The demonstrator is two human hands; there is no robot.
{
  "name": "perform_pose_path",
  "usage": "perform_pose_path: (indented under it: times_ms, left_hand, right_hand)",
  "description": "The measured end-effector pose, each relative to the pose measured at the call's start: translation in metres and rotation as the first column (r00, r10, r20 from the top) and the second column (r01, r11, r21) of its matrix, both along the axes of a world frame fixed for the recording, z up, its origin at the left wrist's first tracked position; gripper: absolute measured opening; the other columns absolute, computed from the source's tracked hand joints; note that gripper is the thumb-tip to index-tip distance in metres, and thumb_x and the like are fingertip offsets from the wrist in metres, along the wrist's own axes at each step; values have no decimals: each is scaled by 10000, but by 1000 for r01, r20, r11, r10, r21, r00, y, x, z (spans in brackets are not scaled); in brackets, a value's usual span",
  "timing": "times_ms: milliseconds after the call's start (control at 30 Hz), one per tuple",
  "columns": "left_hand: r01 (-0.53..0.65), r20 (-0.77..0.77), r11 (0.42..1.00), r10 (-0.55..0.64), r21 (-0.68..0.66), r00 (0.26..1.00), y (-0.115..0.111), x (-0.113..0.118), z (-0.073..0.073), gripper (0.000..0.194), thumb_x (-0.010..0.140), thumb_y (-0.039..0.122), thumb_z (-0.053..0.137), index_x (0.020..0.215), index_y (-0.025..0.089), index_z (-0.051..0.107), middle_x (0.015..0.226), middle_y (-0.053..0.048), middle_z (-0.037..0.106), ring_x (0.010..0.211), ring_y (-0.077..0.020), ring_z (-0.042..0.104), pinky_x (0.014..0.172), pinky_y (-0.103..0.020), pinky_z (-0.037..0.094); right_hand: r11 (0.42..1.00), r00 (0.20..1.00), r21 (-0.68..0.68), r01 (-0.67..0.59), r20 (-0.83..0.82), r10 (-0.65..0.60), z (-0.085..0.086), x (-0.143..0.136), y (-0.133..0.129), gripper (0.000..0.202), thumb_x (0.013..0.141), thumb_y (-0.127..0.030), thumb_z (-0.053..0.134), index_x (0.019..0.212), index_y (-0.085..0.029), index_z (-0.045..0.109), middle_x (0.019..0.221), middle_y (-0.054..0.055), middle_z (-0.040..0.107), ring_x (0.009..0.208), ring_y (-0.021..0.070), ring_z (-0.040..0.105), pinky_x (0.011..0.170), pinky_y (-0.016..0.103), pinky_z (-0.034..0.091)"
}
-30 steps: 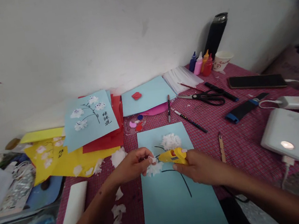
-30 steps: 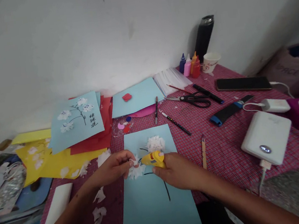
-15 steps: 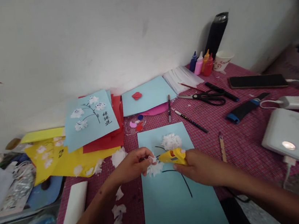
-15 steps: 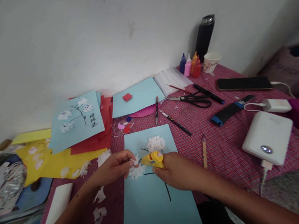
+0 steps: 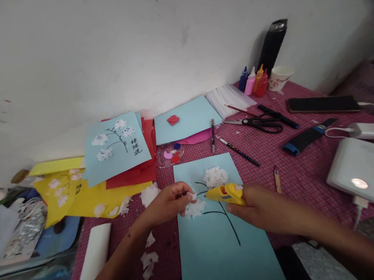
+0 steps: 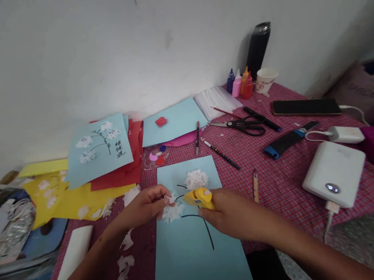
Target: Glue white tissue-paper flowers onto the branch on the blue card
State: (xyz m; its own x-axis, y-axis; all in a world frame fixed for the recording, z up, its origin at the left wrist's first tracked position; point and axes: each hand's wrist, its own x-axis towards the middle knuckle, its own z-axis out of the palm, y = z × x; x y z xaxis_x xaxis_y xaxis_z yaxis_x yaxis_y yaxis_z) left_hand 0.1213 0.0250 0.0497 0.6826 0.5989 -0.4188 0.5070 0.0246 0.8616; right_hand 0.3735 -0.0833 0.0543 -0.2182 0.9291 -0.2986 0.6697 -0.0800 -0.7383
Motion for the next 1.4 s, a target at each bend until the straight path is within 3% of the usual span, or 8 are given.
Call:
perform_pose_path:
  times_ms: [200,333,533,667,800,1000,1133,1400]
  left_hand:
    - [-103,5,993,103,65,995,1,-1,2,224,888,394,560,898,172,590,612,58,490,524,-76,430,500,-194,315]
    - [-79,-46,970,92,230,995,4,4,9,229,871,365,560,887,161,663,719,15,586,622,-100,476,560,-214,345]
    - [37,-190,947,26,320,981,14,26,13,263,831,349,570,870,137,721,712,-14,642,616,-117,510,559,-227,360]
    - [136,-268,930,-43,341,962,21,34,9,237,799,312,572,827,130,722,693,-24,652,595,-119,515,540,-224,356]
    - [224,-312,905,-110,361,944,23,37,12,218,784,304,567,797,132,701,676,-20,645,581,-119,511,534,-226,353]
    - [395,-311,830,-284,393,907,25,42,19,252,827,279,495,701,140,662,600,8,556,538,-100,437,508,-226,290]
    - [418,-300,812,-314,407,901,27,42,14,264,823,273,488,641,142,628,560,26,480,518,-86,388,501,-217,271]
    - [392,-312,810,-272,436,910,29,39,1,225,793,264,530,694,147,695,588,8,575,552,-101,461,513,-207,293]
  right_hand:
    - [980,951,-163,115,-267,-156,-19,20,-24,466,926,-577,469,722,-175,590,552,-23,482,480,105,411,437,228,265]
    - [958,845,-246,145,-474,-249,-32,20,-38,436,909,-594,502,963,-174,606,580,-53,460,488,101,398,450,218,311]
    - [951,760,-218,217,-573,-305,-45,18,-49,387,898,-569,549,931,-184,574,613,-58,445,503,93,367,452,211,311]
    - [953,745,-217,213,-594,-302,-50,20,-50,385,908,-568,538,840,-189,541,585,-61,438,479,84,357,437,209,290]
    - [957,755,-203,208,-588,-289,-52,21,-50,385,915,-566,532,885,-183,556,577,-63,442,476,87,368,430,210,279]
    - [960,761,-157,234,-585,-281,-50,20,-50,353,913,-543,543,849,-196,534,608,-53,453,501,92,373,439,211,291]
    - [962,776,-128,240,-570,-270,-51,20,-50,364,910,-546,539,831,-191,554,621,-44,462,519,101,384,453,218,299]
    - [960,757,-140,240,-593,-276,-54,18,-52,359,910,-537,548,958,-182,573,676,-42,481,557,110,421,494,229,347]
